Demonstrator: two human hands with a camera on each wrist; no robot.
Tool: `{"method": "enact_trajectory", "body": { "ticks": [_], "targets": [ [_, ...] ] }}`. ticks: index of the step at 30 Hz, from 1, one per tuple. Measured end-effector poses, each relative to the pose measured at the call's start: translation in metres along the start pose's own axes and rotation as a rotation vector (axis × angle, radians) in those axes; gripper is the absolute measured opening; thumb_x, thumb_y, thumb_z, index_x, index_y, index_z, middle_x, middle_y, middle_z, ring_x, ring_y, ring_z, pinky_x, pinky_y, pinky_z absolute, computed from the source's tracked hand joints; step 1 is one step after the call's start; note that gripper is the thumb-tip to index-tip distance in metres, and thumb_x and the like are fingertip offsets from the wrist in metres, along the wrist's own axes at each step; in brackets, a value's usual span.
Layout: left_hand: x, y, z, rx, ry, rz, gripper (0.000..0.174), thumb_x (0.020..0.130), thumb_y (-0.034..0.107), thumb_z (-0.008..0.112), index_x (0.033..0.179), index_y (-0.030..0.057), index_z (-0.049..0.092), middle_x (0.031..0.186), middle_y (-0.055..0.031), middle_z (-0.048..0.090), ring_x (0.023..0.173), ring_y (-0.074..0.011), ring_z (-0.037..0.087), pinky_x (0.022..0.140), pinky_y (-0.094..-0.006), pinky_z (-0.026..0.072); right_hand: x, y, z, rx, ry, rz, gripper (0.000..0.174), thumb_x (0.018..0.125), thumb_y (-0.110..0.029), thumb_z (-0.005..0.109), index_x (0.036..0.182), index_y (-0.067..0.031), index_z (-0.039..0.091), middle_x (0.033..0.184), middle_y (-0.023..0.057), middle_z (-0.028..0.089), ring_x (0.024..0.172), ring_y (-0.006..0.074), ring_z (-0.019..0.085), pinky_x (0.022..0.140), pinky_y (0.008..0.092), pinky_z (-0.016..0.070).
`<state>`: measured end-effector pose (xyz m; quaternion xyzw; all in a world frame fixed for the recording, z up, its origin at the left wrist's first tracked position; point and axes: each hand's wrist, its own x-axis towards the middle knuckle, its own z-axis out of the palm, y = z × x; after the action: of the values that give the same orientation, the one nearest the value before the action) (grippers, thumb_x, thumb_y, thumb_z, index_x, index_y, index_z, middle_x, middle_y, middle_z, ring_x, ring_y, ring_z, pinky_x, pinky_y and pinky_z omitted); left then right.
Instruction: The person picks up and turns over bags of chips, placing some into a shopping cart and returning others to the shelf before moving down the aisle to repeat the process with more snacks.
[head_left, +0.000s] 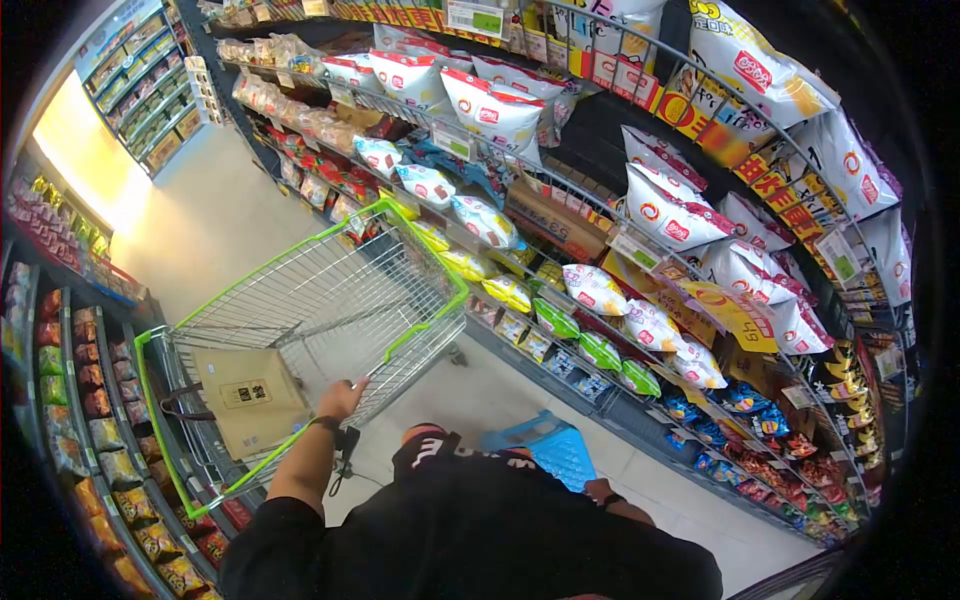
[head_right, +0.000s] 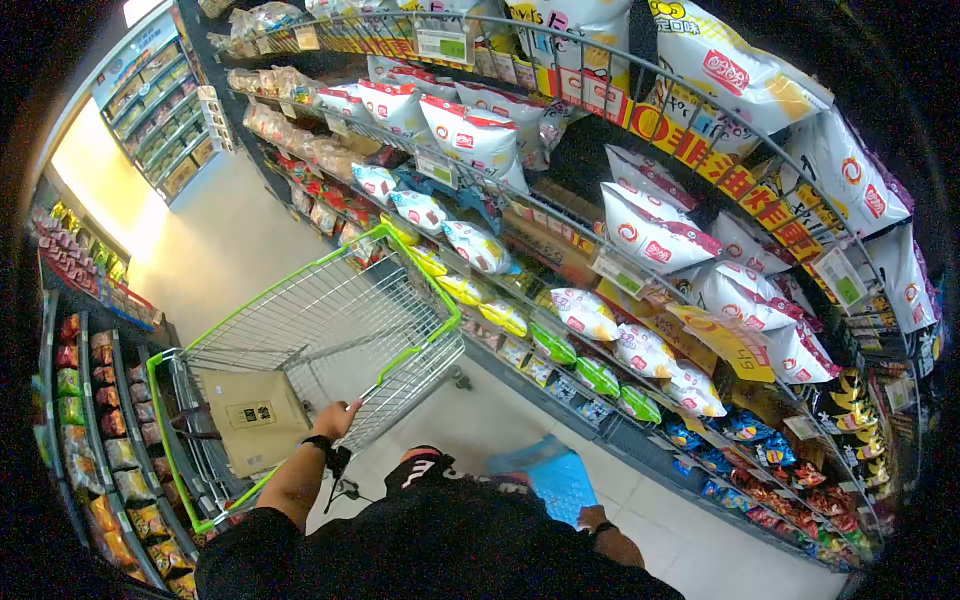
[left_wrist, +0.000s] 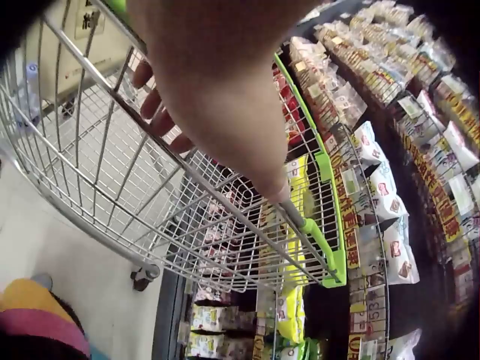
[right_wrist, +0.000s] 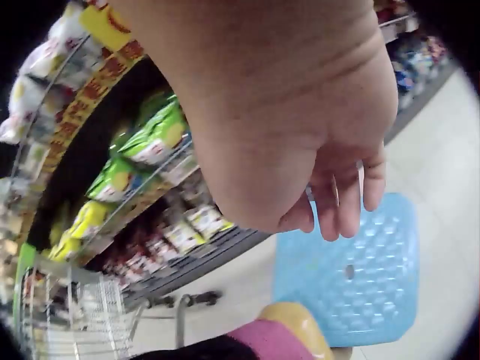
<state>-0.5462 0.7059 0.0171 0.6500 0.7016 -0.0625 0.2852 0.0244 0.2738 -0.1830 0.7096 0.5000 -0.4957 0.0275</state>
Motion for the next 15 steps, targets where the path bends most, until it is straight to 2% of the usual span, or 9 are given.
{"method": "enact_trajectory", "body": {
  "ticks": [3, 6, 7, 9, 10, 11, 13, 15],
  "targets": [
    [0.006, 0.002, -0.009, 0.019, -0.073, 0.001, 0.081, 0.088, 0.069, 0.037, 0.096, -0.0051, 0.069, 0.099, -0.0312, 0.064, 0.100, -0.0442, 0.061, 0.088, -0.0498, 0.0464, -0.012, 0.000, 0.008, 0.673, 0.091, 0.091, 0.019, 0.086, -0.020, 0.058, 0.095, -0.0066, 0.066, 0.088, 0.0096, 0.069, 0.078, 0.0245, 0.067, 0.065, 0.0403, 0.0524],
    [0.028, -0.008, -0.011, 0.030, -0.201, 0.027, 0.086, 0.089, 0.071, 0.030, 0.100, -0.0057, 0.068, 0.104, -0.0315, 0.063, 0.104, -0.0438, 0.060, 0.092, -0.0493, 0.0445, -0.013, -0.013, 0.021, 1.351, 0.192, 0.146, 0.022, 0.089, -0.019, 0.057, 0.104, -0.0049, 0.062, 0.097, 0.0120, 0.068, 0.092, 0.0268, 0.067, 0.076, 0.0432, 0.0531],
    [0.037, -0.015, -0.011, 0.030, -0.248, 0.028, 0.088, 0.089, 0.072, 0.028, 0.101, -0.0060, 0.068, 0.106, -0.0319, 0.063, 0.106, -0.0437, 0.059, 0.094, -0.0492, 0.0437, -0.006, -0.035, 0.014, 1.270, 0.243, 0.317, 0.023, 0.089, -0.020, 0.057, 0.106, -0.0044, 0.060, 0.098, 0.0119, 0.067, 0.092, 0.0273, 0.067, 0.076, 0.0442, 0.0528],
    [0.073, -0.052, 0.029, -0.051, -0.262, 0.083, 0.091, 0.088, 0.075, 0.027, 0.101, -0.0040, 0.070, 0.107, -0.0292, 0.065, 0.106, -0.0411, 0.060, 0.094, -0.0467, 0.0432, 0.019, -0.100, -0.012, 1.101, 0.335, 0.641, 0.026, 0.090, -0.021, 0.057, 0.109, -0.0034, 0.055, 0.100, 0.0117, 0.065, 0.091, 0.0285, 0.066, 0.076, 0.0463, 0.0523],
    [0.092, -0.066, 0.036, -0.089, -0.265, 0.114, 0.092, 0.087, 0.076, 0.026, 0.100, -0.0029, 0.071, 0.107, -0.0279, 0.065, 0.105, -0.0397, 0.061, 0.094, -0.0454, 0.0430, 0.025, -0.136, -0.026, 1.029, 0.327, 0.681, 0.025, 0.091, -0.024, 0.057, 0.105, -0.0044, 0.057, 0.096, 0.0103, 0.066, 0.088, 0.0254, 0.066, 0.074, 0.0440, 0.0521],
    [0.076, -0.047, 0.008, -0.048, -0.316, 0.113, 0.094, 0.087, 0.078, 0.026, 0.100, -0.0047, 0.070, 0.107, -0.0274, 0.066, 0.105, -0.0396, 0.060, 0.094, -0.0452, 0.0428, 0.037, -0.152, -0.033, 1.009, 0.319, 0.611, 0.024, 0.090, -0.024, 0.057, 0.105, -0.0049, 0.058, 0.095, 0.0101, 0.066, 0.086, 0.0249, 0.066, 0.073, 0.0437, 0.0522],
    [0.087, -0.056, 0.011, -0.071, -0.366, 0.163, 0.093, 0.087, 0.077, 0.027, 0.095, -0.0047, 0.071, 0.106, -0.0272, 0.066, 0.106, -0.0400, 0.060, 0.095, -0.0453, 0.0426, 0.055, -0.183, -0.043, 0.958, 0.300, 0.483, 0.023, 0.089, -0.023, 0.058, 0.105, -0.0057, 0.058, 0.092, 0.0097, 0.066, 0.083, 0.0240, 0.066, 0.071, 0.0431, 0.0523],
    [0.070, -0.038, -0.025, -0.076, -0.448, 0.160, 0.090, 0.086, 0.075, 0.031, 0.108, -0.0051, 0.065, 0.114, -0.0296, 0.062, 0.111, -0.0416, 0.058, 0.097, -0.0458, 0.0420, 0.079, -0.203, -0.051, 0.971, 0.318, 0.391, 0.018, 0.087, -0.021, 0.059, 0.099, -0.0072, 0.060, 0.087, 0.0085, 0.066, 0.078, 0.0225, 0.066, 0.068, 0.0412, 0.0520]
  ]
}}
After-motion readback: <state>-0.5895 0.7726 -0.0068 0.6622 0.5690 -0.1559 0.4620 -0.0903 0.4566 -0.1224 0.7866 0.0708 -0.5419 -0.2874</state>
